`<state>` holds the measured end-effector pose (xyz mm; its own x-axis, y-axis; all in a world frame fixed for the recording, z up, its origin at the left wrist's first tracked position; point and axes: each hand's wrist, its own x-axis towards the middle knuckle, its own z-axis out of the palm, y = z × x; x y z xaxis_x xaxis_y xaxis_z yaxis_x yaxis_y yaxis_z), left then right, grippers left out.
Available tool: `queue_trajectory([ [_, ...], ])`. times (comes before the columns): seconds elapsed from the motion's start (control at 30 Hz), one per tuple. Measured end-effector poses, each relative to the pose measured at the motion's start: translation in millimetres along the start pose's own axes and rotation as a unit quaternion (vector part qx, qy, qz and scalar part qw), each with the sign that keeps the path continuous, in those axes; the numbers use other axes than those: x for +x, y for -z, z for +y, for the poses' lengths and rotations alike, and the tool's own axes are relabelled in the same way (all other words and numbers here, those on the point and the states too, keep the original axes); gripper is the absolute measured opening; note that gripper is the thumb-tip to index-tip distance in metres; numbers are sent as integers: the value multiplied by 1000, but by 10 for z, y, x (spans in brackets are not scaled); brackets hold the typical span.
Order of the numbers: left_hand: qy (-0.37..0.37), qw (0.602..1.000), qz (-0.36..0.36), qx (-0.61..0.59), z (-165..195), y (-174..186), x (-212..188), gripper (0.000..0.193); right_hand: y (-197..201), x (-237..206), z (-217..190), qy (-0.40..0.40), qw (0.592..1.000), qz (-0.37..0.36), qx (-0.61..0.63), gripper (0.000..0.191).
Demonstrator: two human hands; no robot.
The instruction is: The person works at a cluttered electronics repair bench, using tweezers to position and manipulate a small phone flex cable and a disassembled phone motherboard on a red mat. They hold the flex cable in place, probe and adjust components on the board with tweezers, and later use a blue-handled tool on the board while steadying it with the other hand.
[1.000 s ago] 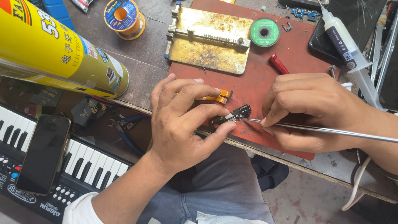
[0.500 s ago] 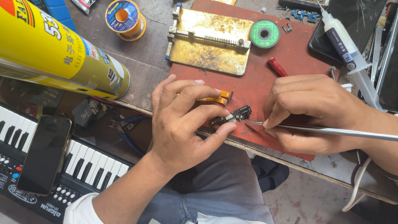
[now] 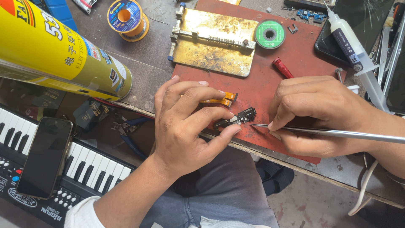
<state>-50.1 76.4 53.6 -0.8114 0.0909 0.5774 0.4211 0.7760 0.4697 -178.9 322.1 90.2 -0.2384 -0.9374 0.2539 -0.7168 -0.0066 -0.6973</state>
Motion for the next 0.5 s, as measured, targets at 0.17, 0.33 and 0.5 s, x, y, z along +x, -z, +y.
queue_trajectory([
  [0.17, 0, 1000, 0, 1, 4, -1, -2, 23, -3, 2, 3, 1, 1000, 2, -2, 17],
  [0.33, 2, 1000, 0, -1, 1, -2, -3, 22, -1, -11, -12, -10, 999, 30, -15, 15],
  [0.5, 3, 1000, 1, -2, 0, 1, -4, 22, 1, -24, -22, -35, 997, 68, -33, 16],
])
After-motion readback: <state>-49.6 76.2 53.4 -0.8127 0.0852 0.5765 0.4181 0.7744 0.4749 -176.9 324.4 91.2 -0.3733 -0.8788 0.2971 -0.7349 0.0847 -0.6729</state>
